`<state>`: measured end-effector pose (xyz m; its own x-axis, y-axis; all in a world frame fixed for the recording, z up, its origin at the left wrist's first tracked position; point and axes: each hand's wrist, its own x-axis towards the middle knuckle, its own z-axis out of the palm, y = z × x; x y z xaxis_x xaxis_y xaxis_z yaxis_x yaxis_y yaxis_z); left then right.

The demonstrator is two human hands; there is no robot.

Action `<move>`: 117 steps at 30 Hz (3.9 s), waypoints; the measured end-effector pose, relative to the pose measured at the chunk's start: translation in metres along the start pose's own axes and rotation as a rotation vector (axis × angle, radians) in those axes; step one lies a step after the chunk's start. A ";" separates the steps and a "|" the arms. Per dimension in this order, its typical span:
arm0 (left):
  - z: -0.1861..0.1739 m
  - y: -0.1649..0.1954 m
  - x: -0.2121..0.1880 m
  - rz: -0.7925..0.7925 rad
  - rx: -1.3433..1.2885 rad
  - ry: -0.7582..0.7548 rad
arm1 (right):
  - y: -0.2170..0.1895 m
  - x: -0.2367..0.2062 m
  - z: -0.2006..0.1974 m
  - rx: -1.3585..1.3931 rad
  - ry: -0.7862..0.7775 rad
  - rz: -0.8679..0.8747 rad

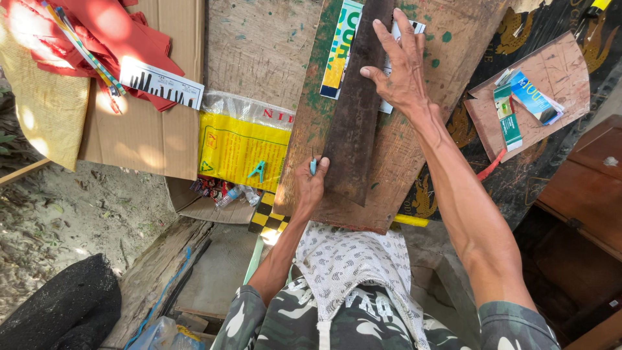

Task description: The person cuts printed advertising paper into strips with a utility knife, using a long saw blade as a straightedge on a wooden board. They cut along the blade, fold and stack the cut strips, reposition the paper, and continue cutting more strips.

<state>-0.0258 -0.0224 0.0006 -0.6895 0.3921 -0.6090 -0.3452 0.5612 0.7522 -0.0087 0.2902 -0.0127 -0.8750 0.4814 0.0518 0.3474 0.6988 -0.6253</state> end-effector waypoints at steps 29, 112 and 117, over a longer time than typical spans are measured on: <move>0.003 0.012 0.014 -0.095 0.126 0.067 | 0.007 -0.001 0.010 -0.064 -0.030 -0.001; 0.029 0.227 0.197 1.007 0.534 -0.047 | -0.024 0.016 -0.004 -0.244 -0.176 0.069; 0.039 0.233 0.204 0.935 0.644 -0.149 | -0.023 0.016 -0.002 -0.202 -0.212 0.083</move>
<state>-0.2220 0.2170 0.0419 -0.4075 0.9109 0.0651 0.6827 0.2565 0.6842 -0.0303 0.2831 0.0039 -0.8843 0.4350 -0.1699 0.4622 0.7632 -0.4516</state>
